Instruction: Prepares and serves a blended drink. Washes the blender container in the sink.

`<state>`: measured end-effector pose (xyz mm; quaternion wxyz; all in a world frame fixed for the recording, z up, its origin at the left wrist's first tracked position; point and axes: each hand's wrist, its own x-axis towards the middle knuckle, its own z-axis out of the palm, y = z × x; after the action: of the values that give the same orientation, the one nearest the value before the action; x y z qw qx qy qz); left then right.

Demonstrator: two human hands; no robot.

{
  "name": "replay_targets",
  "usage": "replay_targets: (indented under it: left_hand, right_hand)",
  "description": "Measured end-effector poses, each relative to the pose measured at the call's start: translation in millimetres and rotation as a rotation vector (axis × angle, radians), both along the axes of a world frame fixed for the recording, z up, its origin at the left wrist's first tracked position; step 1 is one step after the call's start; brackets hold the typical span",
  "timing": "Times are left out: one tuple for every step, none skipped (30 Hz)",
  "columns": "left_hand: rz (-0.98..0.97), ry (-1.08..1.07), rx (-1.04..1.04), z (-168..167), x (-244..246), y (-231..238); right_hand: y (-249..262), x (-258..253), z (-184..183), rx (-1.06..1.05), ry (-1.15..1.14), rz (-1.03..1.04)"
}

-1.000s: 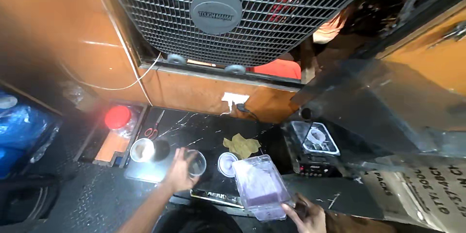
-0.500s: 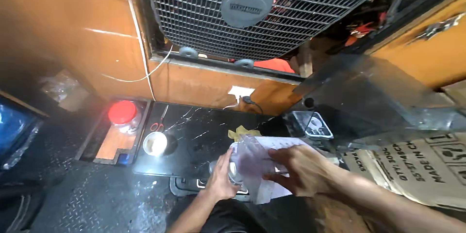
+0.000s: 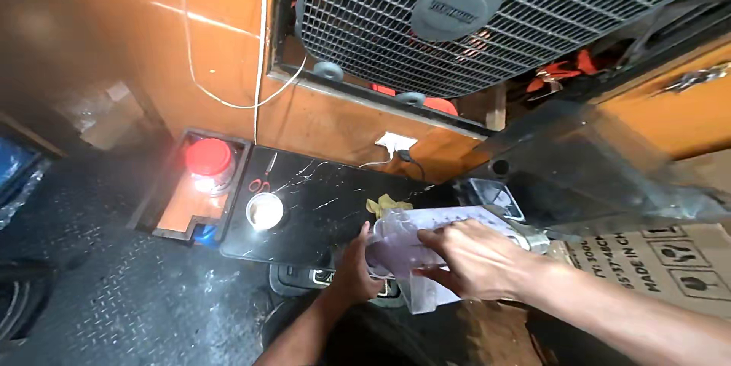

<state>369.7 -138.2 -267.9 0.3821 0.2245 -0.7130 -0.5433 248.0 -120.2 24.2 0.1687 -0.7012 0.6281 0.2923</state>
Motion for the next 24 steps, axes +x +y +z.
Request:
replay_targets:
  left_hand:
    - [-0.004, 0.009, 0.008, -0.9, 1.4, -1.7]
    - [-0.005, 0.019, 0.009, -1.4, 2.2, -2.7]
    - [-0.009, 0.026, 0.007, -0.8, 2.7, -3.3]
    - [-0.016, 0.031, 0.007, 0.4, 2.9, -3.9]
    - [-0.026, 0.029, 0.010, 2.4, 3.4, -4.8]
    - [-0.027, 0.029, 0.004, 4.0, 3.5, -5.8]
    - [-0.025, 0.029, -0.002, 4.7, 3.2, -7.4]
    - [-0.026, 0.027, -0.003, 5.8, 2.9, -9.3]
    - [-0.025, 0.029, -0.001, 6.1, 2.5, -9.7]
    - [-0.020, 0.036, -0.002, 5.6, 2.2, -9.1]
    - [-0.016, 0.047, -0.006, 4.6, 2.0, -9.5]
    - [-0.015, 0.067, -0.011, 3.8, 1.4, -11.2]
    - [-0.014, 0.085, -0.013, 3.0, 0.1, -12.3]
    - [-0.016, 0.090, -0.008, 1.7, -1.2, -11.7]
    - [-0.018, 0.085, 0.002, 1.0, -1.9, -10.5]
    - [-0.020, 0.071, 0.008, 0.7, -2.5, -11.1]
    - [-0.021, 0.057, 0.010, 1.5, -2.9, -13.6]
    - [-0.028, 0.027, 0.025, 3.5, -2.9, -15.1]
    - [-0.036, -0.011, 0.047, 6.3, -2.8, -14.4]
    - [-0.035, -0.035, 0.055, 8.2, -2.8, -13.5]
    - [-0.024, -0.035, 0.051, 8.2, -2.9, -14.2]
    - [-0.008, -0.011, 0.038, 6.7, -3.4, -16.5]
    - [-0.002, 0.012, 0.038, 5.3, -3.9, -17.7]
    - [0.005, 0.030, 0.039, 3.5, -5.1, -15.9]
  right_hand:
    - [-1.3, 2.6, -0.2, 0.001, 0.004, 0.005]
    - [-2.8, 5.2, -0.8, 0.011, 0.008, 0.003]
    - [-4.1, 7.2, -1.9, 0.020, 0.012, -0.001]
    - [-5.5, 9.0, -3.1, 0.024, 0.017, -0.002]
    - [-7.2, 11.1, -3.7, 0.033, 0.025, -0.001]
    - [-9.2, 13.7, -3.6, 0.044, 0.037, -0.003]
    - [-11.3, 16.4, -2.9, 0.052, 0.049, -0.007]
    - [-12.6, 18.3, -2.6, 0.049, 0.054, -0.004]
    - [-12.7, 19.6, -2.7, 0.040, 0.054, 0.007]
    - [-12.2, 21.1, -2.6, 0.034, 0.051, 0.016]
    - [-11.9, 21.4, -2.7, 0.018, 0.051, 0.026]
    - [-12.2, 20.7, -2.7, -0.004, 0.054, 0.034]
    - [-12.8, 20.0, -2.7, -0.022, 0.053, 0.036]
    - [-13.9, 21.2, -2.1, -0.011, 0.053, 0.028]
    - [-15.1, 23.4, -1.4, 0.011, 0.053, 0.017]
    - [-16.4, 24.3, -1.6, 0.013, 0.051, 0.012]
    - [-17.5, 23.3, -2.5, -0.005, 0.047, 0.014]
    - [-18.1, 22.7, -3.0, -0.010, 0.047, 0.010]
    - [-18.5, 23.6, -2.6, 0.010, 0.051, 0.002]
    - [-19.8, 25.3, -1.9, 0.043, 0.056, -0.010]
    - [-21.3, 25.5, -2.2, 0.050, 0.059, -0.014]
    - [-23.2, 24.8, -2.5, 0.039, 0.059, -0.019]
    - [-24.6, 24.2, -2.4, 0.041, 0.060, -0.035]
    - [-24.2, 23.7, -2.6, 0.048, 0.060, -0.041]
